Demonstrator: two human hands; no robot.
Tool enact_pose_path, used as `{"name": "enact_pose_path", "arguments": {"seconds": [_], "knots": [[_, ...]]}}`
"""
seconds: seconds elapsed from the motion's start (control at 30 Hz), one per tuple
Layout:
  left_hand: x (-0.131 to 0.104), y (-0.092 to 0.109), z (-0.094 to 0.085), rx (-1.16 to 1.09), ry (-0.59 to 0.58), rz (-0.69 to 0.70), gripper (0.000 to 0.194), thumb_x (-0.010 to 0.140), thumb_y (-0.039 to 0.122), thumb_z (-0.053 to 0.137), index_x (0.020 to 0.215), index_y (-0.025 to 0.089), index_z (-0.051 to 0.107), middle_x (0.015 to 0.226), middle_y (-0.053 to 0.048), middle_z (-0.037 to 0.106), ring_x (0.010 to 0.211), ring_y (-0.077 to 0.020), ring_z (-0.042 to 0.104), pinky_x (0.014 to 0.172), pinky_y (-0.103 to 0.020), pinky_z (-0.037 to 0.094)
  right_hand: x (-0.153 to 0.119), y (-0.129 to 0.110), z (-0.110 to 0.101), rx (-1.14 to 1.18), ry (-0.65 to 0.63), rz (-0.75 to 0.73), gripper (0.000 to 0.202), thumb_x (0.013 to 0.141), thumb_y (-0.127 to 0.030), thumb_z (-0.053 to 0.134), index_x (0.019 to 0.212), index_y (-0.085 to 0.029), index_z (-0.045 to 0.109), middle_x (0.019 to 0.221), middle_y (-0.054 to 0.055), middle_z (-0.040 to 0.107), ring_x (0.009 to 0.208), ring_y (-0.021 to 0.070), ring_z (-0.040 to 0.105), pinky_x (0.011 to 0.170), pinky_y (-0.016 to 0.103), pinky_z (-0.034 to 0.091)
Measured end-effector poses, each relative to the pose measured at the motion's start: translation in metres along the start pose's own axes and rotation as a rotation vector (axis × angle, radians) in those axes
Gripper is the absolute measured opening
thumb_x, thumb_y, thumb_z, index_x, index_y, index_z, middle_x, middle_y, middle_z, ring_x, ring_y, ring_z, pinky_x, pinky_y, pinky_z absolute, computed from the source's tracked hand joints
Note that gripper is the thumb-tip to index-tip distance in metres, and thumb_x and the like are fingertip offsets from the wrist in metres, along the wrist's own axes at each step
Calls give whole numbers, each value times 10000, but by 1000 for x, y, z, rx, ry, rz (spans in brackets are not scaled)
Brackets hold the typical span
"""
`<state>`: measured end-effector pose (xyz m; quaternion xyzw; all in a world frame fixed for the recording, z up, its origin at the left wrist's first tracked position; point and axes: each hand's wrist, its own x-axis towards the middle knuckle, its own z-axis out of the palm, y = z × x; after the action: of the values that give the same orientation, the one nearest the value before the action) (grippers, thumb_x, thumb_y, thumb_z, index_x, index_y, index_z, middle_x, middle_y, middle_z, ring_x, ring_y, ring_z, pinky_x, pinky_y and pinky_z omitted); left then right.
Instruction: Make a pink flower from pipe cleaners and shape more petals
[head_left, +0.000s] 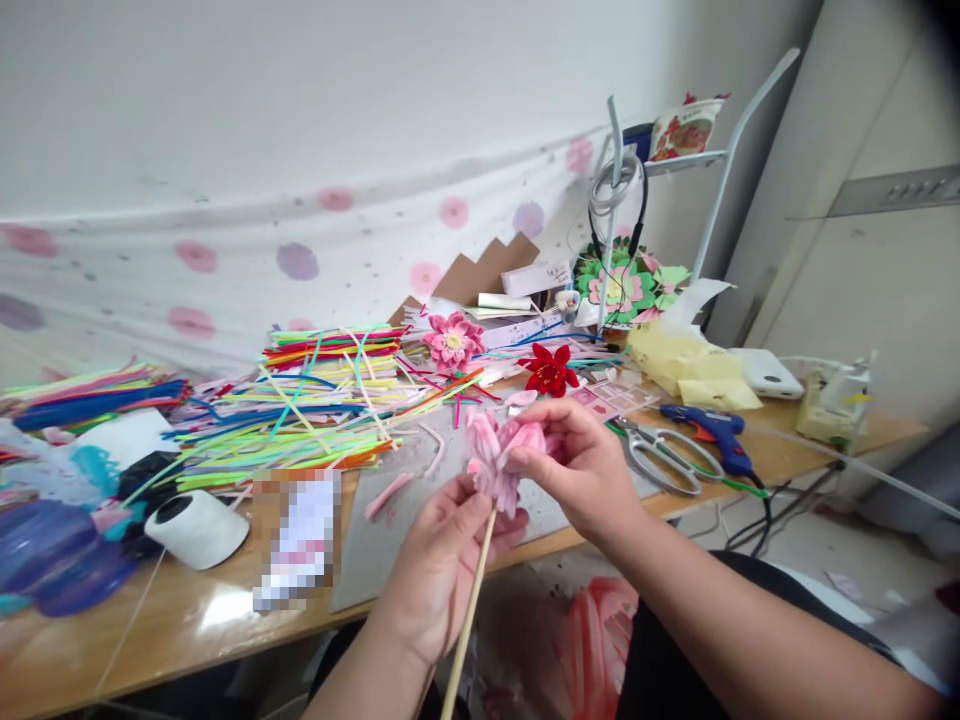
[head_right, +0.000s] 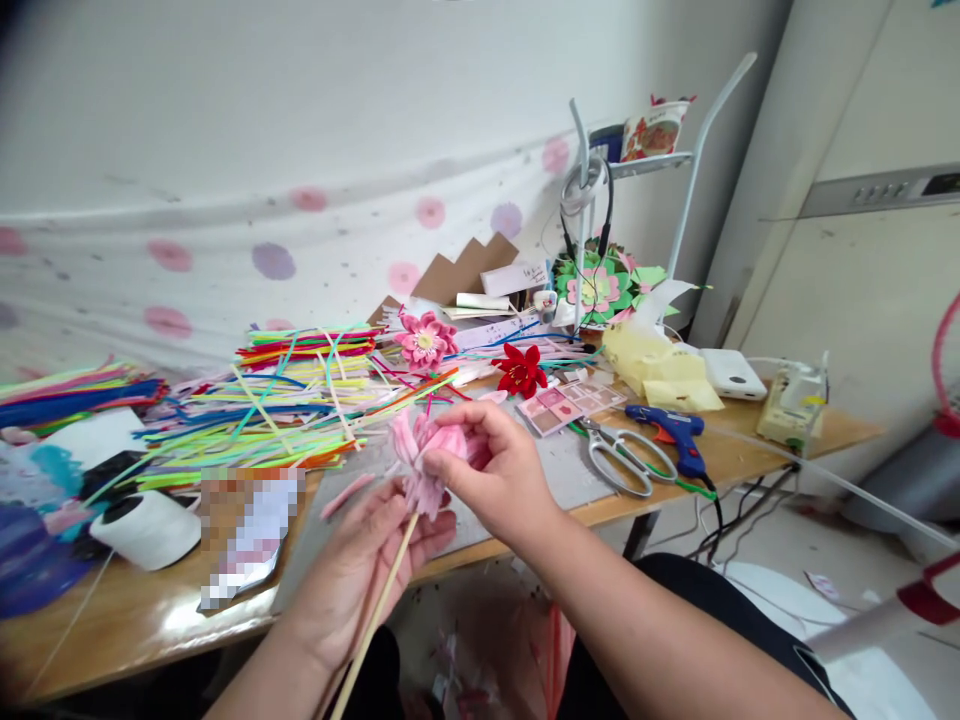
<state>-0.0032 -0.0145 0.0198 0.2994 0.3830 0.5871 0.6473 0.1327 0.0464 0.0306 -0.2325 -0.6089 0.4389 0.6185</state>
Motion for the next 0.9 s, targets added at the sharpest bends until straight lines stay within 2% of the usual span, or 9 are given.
{"name": "enact_pose_path", "arguments": {"seconds": [0.1,0.2,0.4,0.47,0.57,0.63,0.73,0.83,0.9], "knots": [[1,-3,-4,147,-55,-26,237,737,316,653,922,171,616,833,-56,643,757,-167,619,727,-329,492,-2,-1,3,-26,-8,10,229,670,-226,686,861,-197,563,741,1,572,593,109,509,533,240,443],[2,0,-6,322,-4,41,259,722,328,665,912,156,629,774,-37,619,672,-134,594,660,-282,487,-1,-2,8,-98,-8,6,237,660,-218,680,865,-193,564,751,5,587,588,105,514,525,233,437],[6,1,-8,463,76,136,368,681,363,687,972,160,589,775,-7,584,494,-91,530,496,-240,439,6,-4,19,-350,-20,3,177,671,-185,634,844,-194,602,767,17,640,632,123,563,578,244,456],[8,-1,-10,574,60,166,349,674,373,687,927,147,607,750,-8,590,457,-87,508,452,-226,408,9,-4,22,-439,-57,27,187,676,-197,640,862,-192,619,751,11,645,626,122,567,582,244,452],[11,-4,-13,630,38,136,296,704,392,653,830,126,621,704,-16,601,403,-69,458,401,-211,368,13,-3,20,-467,-188,57,253,727,-252,620,971,-187,622,753,9,649,618,116,578,587,243,459],[12,-6,-16,559,41,67,274,728,384,631,794,119,614,699,-26,611,378,-52,435,381,-197,350,17,-3,14,-452,-213,14,297,761,-290,597,1037,-181,607,835,35,656,718,138,603,629,258,474],[14,-4,-24,322,73,-10,206,719,311,655,770,122,591,672,-18,606,365,-18,398,370,-156,318,27,0,-6,-398,-92,-74,313,783,-313,584,1065,-177,593,993,76,639,905,175,591,760,311,475],[15,6,-38,110,130,9,180,692,245,685,778,140,567,640,3,582,380,2,376,375,-119,301,40,12,-39,-345,36,-37,315,812,-330,544,1080,-169,575,1005,81,643,888,171,600,772,318,473],[14,16,-48,42,148,28,185,685,226,695,773,151,551,642,8,573,389,6,373,384,-111,312,48,25,-62,-481,32,38,283,816,-325,525,1029,-154,599,934,74,665,831,171,612,719,295,474]]}}
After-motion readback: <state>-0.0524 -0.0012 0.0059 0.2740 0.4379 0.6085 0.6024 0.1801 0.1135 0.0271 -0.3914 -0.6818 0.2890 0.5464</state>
